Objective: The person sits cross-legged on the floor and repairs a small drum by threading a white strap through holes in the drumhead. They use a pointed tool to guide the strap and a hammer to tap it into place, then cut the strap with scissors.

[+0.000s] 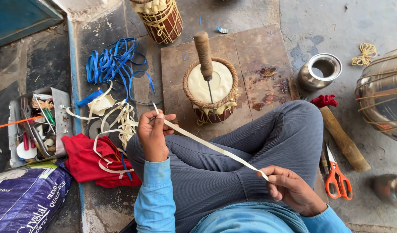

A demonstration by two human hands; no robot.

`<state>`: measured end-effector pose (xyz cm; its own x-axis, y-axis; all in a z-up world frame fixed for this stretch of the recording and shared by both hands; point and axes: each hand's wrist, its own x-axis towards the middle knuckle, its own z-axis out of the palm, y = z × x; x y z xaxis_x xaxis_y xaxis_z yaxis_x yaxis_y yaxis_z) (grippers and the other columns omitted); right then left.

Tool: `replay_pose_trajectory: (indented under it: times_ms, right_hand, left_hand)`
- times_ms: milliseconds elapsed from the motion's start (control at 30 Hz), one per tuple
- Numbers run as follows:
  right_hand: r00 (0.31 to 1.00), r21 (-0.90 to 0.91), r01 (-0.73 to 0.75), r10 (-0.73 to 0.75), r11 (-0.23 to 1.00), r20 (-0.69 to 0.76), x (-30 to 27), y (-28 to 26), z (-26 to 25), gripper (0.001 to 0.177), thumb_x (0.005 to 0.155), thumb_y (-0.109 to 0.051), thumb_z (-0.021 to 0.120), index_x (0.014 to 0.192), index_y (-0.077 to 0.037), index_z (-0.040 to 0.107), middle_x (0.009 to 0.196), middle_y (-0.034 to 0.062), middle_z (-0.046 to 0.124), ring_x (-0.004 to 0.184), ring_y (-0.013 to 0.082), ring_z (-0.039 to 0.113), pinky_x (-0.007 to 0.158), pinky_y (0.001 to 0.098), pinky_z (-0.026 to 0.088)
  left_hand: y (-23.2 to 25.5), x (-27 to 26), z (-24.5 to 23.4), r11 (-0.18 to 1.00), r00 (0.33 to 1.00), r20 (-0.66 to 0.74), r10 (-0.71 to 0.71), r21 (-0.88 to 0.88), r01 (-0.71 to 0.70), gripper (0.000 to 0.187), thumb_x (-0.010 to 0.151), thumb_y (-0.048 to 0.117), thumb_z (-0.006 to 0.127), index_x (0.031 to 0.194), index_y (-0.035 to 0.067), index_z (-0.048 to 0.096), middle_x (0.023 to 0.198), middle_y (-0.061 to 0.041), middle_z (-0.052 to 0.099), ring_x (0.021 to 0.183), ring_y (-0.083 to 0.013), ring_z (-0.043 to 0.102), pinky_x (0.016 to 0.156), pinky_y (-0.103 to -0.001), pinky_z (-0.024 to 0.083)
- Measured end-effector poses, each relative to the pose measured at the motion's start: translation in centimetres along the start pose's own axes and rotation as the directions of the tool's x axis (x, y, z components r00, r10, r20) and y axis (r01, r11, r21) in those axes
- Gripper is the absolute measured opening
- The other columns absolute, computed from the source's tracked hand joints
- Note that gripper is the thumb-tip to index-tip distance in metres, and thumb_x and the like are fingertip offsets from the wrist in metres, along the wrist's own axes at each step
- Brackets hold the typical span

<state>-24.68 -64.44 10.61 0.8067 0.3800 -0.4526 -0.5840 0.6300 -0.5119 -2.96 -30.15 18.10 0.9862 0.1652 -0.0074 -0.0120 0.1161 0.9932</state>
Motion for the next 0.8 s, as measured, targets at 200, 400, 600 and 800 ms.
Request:
replay_pose_trajectory:
  times_ms: [200,400,600,800]
  right_hand:
    - [0.997,-0.804,-0.064,0.008,0.591,-0.074,-0.4,-1.4,3.1,0.032,0.097,-0.014,0.059,0.125,-0.01,0.073,0.074,0.0005,0.074,0.065,0.0083,0.067,0.061,0.0263,0.056]
    - [0.984,-0.927,-0.18,0.053,0.329,-0.172,0.1,-3.4,6.6,0.045,0.092,-0.014,0.056,0.133,-0.02,0.073,0.065,0.0039,0.071,0.057,0.0143,0.064,0.059,0.0305,0.054]
    - [0.994,-0.962,-0.108,0.047,0.25,-0.099,0.1,-3.4,6.1,0.041,0.093,-0.017,0.057,0.131,-0.017,0.073,0.069,0.0039,0.073,0.062,0.0147,0.071,0.062,0.0296,0.057]
    - [1.0,-0.971,-0.005,-0.011,0.238,-0.007,0.4,-3.2,5.9,0.037,0.091,-0.018,0.062,0.125,-0.012,0.074,0.086,0.0046,0.082,0.075,0.0161,0.078,0.071,0.0307,0.063]
  left_hand:
    - [-0.8,-0.1,-0.4,0.999,0.997,0.064,0.04,0.012,-0.041,0.015,0.104,0.016,0.061,0.112,0.004,0.062,0.089,-0.013,0.076,0.068,-0.0166,0.073,0.057,-0.025,0.057]
    - [-3.8,-1.2,2.4,0.926,0.958,0.274,0.084,0.333,-0.176,0.017,0.102,0.016,0.061,0.116,0.011,0.069,0.082,-0.007,0.076,0.065,-0.0128,0.072,0.055,-0.027,0.059]
    - [-6.0,-2.2,4.7,0.866,0.929,0.361,-0.085,0.487,-0.11,0.025,0.098,0.011,0.061,0.117,0.016,0.076,0.065,-0.004,0.072,0.05,-0.0104,0.066,0.047,-0.028,0.054]
    - [-7.5,-1.5,5.5,0.868,0.931,0.317,-0.182,0.497,0.001,0.025,0.099,0.011,0.059,0.116,0.017,0.076,0.063,-0.004,0.07,0.05,-0.0103,0.065,0.047,-0.027,0.054]
